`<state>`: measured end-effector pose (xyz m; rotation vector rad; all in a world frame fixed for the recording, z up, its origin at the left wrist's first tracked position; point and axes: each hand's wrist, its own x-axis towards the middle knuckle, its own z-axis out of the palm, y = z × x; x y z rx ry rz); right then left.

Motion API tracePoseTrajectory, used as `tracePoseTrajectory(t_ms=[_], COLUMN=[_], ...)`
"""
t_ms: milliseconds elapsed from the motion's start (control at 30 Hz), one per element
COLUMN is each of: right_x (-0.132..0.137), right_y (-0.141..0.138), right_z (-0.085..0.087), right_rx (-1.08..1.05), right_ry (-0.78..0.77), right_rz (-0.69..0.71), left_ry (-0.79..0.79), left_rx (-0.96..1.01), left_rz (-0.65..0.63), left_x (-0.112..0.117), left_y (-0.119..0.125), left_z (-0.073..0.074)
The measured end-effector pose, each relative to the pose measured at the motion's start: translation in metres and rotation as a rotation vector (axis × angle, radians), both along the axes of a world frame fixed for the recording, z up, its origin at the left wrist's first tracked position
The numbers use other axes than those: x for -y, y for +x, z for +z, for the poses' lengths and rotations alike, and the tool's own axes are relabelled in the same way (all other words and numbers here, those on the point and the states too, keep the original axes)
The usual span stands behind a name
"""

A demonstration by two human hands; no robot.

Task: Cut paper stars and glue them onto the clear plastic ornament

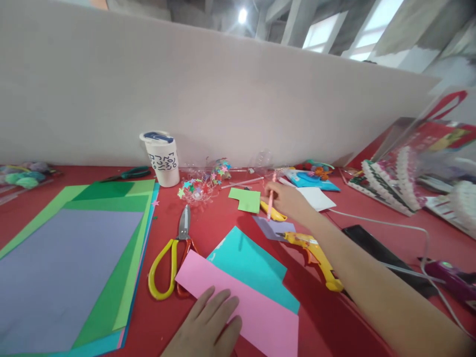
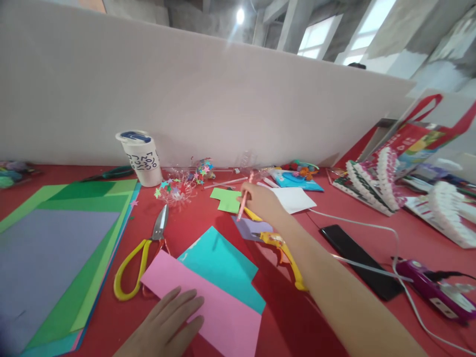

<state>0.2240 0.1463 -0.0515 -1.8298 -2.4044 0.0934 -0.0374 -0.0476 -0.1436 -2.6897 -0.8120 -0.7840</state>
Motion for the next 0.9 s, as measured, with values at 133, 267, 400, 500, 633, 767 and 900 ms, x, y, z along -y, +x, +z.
tracePoseTrajectory(t_ms=[133, 267, 400, 500, 633, 767, 900], right_x=[0.001, 0.008, 0.013, 0.013, 0.013, 0.014, 0.015], right_y=[0.041, 0.058, 0.053, 0.051, 0.052, 0.054, 0.057], right_z=[-0.006, -0.018, -0.026, -0.028, -0.029, -0.035, -0.030], right_rx=[0.062, 0.056, 0.038, 0.022, -0.002, -0.056, -0.165], right_ry=[-0.278, -0.407, -0.422, -0.435, -0.457, -0.442, -0.303], right_rz=[-0.039, -0.055, -0.099, -0.131, -0.176, -0.209, -0.210], left_ry=[-0.030, -0.050, -0.146, -0.185, -0.190, -0.204, -0.214], left_rx=[-0.007, -0.017, -0.025, -0.030, -0.021, -0.002, 0.017], left_rz=[0.020, 0.019, 0.031, 0.053, 0.037, 0.032, 0.059], left_x=[0.002, 0.003, 0.007, 0.008, 0.008, 0.008, 0.010], left_y=[0.000, 0.001, 0.003, 0.004, 0.003, 0.003, 0.004], left_z=[0.000, -0.001, 0.003, 0.007, 0.009, 0.003, -0.004])
